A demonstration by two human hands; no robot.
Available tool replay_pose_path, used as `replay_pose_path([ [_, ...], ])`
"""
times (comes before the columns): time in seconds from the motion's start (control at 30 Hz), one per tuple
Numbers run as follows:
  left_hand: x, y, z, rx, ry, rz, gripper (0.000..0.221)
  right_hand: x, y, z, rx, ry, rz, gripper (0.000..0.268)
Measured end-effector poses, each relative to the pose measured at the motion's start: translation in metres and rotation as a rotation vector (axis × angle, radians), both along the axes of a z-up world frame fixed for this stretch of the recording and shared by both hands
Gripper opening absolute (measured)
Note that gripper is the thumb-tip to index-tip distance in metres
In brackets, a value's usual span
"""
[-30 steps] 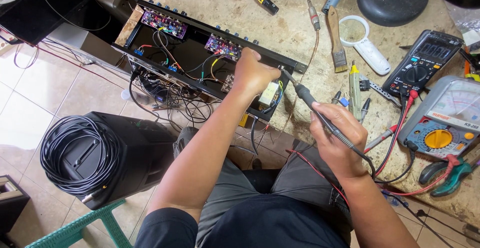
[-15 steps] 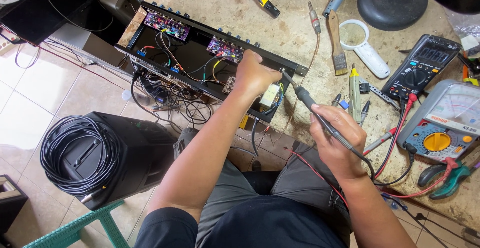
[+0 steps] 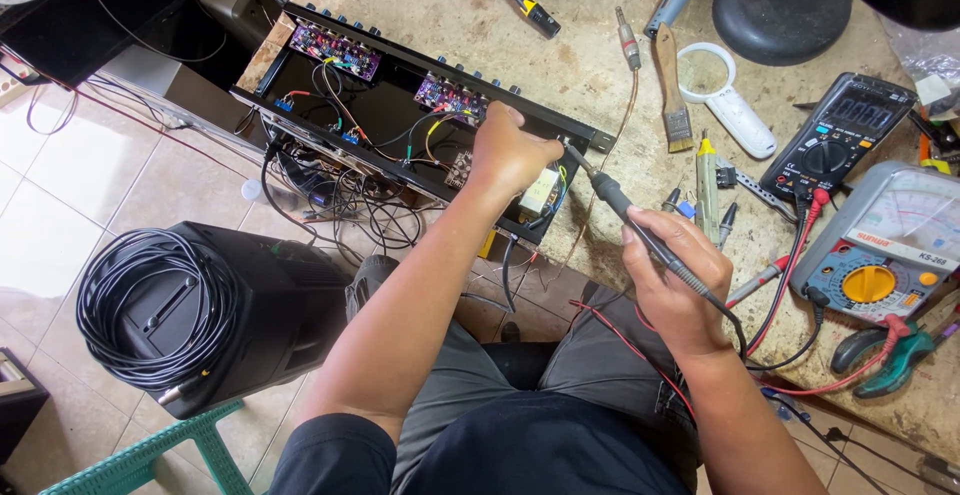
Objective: Soldering wires and components inside an electronic device chassis on a repair bench.
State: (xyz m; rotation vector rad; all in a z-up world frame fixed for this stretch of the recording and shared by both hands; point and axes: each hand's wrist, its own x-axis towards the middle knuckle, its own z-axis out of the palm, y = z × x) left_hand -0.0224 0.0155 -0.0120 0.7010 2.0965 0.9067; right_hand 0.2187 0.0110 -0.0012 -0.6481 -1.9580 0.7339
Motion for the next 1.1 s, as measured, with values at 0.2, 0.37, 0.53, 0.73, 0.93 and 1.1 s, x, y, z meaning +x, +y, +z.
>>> replay_pose_path([
  [0.2, 0.004, -0.005, 0.014, 0.015, -0.002, 0.014, 0.052, 0.0, 0.001, 0.002, -0.027, 0.004, 0.011, 0.013],
  [0.37, 0.0, -0.001, 0.007, 0.002, 0.025, 0.006, 0.051, 0.001, 0.002, 0.0, -0.008, 0.013, 0.021, 0.013],
  [0.53, -0.001, 0.0, 0.006, 0.011, 0.033, 0.022, 0.049, 0.008, -0.003, 0.002, 0.009, 0.079, 0.036, 0.012],
  [0.73, -0.002, 0.003, 0.001, -0.01, 0.051, 0.023, 0.053, 0.029, -0.007, 0.002, 0.048, 0.078, -0.025, 0.01],
  [0.93, 0.0, 0.005, 0.001, -0.015, 0.064, 0.033, 0.054, 0.036, -0.003, -0.006, 0.053, 0.073, -0.093, 0.01],
  [1.1, 0.001, 0.005, 0.002, -0.037, 0.071, 0.058, 0.056, 0.034, -0.004, -0.002, 0.058, 0.07, -0.111, 0.009],
])
